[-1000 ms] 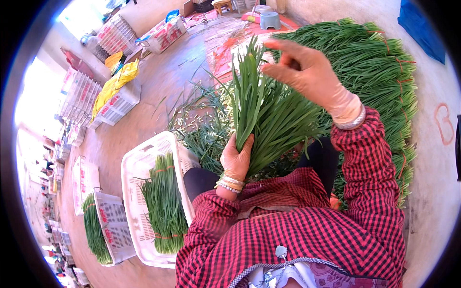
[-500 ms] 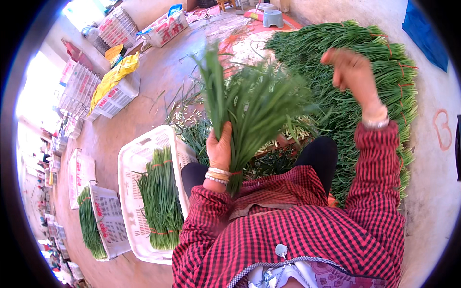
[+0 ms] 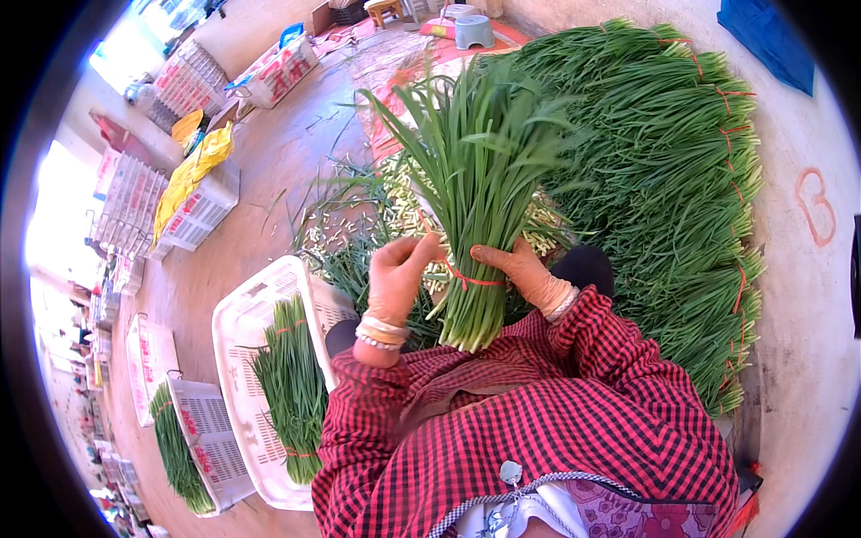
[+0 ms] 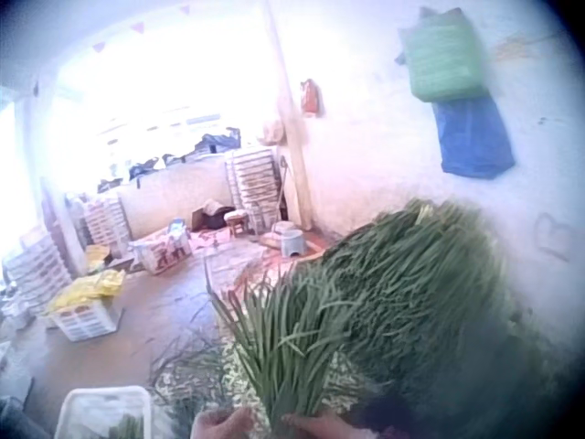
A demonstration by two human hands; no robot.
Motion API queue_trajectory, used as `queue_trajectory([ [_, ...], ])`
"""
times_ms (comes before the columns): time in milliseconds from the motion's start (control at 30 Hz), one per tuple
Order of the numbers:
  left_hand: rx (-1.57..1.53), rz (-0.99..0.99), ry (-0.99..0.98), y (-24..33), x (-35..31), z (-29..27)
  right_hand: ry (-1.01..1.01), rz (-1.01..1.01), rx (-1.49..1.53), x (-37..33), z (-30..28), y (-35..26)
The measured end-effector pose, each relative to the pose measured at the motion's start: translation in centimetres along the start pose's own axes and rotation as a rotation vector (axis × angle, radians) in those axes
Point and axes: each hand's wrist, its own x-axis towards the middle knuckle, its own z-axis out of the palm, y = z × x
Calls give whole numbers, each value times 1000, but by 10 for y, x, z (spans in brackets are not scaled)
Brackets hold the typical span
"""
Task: The person trims the root ends of bundled green onions with a knife and removes loose leaves by hand before placing the bundles into a plastic basket and onto a large pile.
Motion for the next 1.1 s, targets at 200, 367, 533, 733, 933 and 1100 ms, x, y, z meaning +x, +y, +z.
queue_trajectory([
  [200, -278, -115, -171, -36, 14, 8, -149, -72, -194, -4, 10, 2],
  [367, -819, -105, -11, -18, 24, 22, -188, -128, -286, 9, 23, -4],
  [533, -542, 107, 170, -24, 27, 34, 12, -293, -53, 36, 44, -51],
  [733, -906, -107, 217, 0, 17, 20, 203, -283, -67, 42, 0, -65],
  [933, -1126, -60, 215, -24, 22, 0, 292, -183, 114, 34, -11, -59],
  [1100, -1111, -77, 197, -24, 24, 0, 315, -182, 176, 32, -3, -72],
])
